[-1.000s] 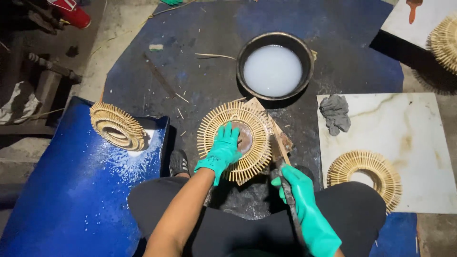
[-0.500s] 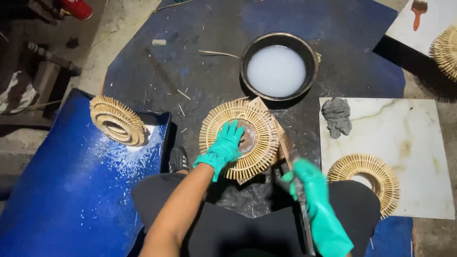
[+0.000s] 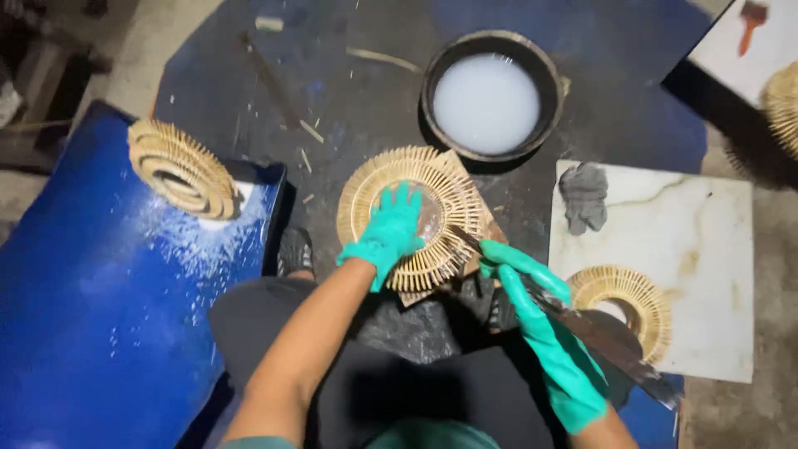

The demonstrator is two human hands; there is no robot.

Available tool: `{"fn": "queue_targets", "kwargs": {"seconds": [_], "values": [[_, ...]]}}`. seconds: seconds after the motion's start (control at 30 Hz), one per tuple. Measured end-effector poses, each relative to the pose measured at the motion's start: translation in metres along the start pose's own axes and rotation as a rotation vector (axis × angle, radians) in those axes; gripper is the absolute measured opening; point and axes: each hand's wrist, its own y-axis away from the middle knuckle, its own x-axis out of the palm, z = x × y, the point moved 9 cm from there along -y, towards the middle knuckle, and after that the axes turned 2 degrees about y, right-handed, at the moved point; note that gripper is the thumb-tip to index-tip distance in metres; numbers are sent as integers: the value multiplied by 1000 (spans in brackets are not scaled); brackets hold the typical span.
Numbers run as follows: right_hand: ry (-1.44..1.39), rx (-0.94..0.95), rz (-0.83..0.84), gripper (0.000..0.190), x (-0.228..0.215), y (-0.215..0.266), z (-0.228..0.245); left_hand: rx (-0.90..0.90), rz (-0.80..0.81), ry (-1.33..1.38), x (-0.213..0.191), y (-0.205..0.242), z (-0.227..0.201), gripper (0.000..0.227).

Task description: Assembling and finishing circular bamboo or wood craft items using glue, a hammer, and a knife for trimming.

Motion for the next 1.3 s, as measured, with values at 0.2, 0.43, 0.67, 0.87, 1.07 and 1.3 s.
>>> {"fn": "queue_targets", "kwargs": {"seconds": [0.2,0.43,0.67,0.87,1.07,1.3], "values": [[231,54,13,40,11,0,-2,96,66,-106,-11,-13,0,100],[179,455,-104,40,3,8,-27,345,54,-291,-1,-17,0,88],[194,342,-105,38,-5,27,-62,-22,52,-71,-9,-19,-6,100],[221,222,-77,36,-26,7,-89,260,32,-219,-3,-38,-8,98],[238,105,-75,34,-39,-14,-95,162,168,-227,-26,-8,-36,95],[167,7,-91,33,-27,11,-47,115,-1,-166,6,-13,-11,106]]}}
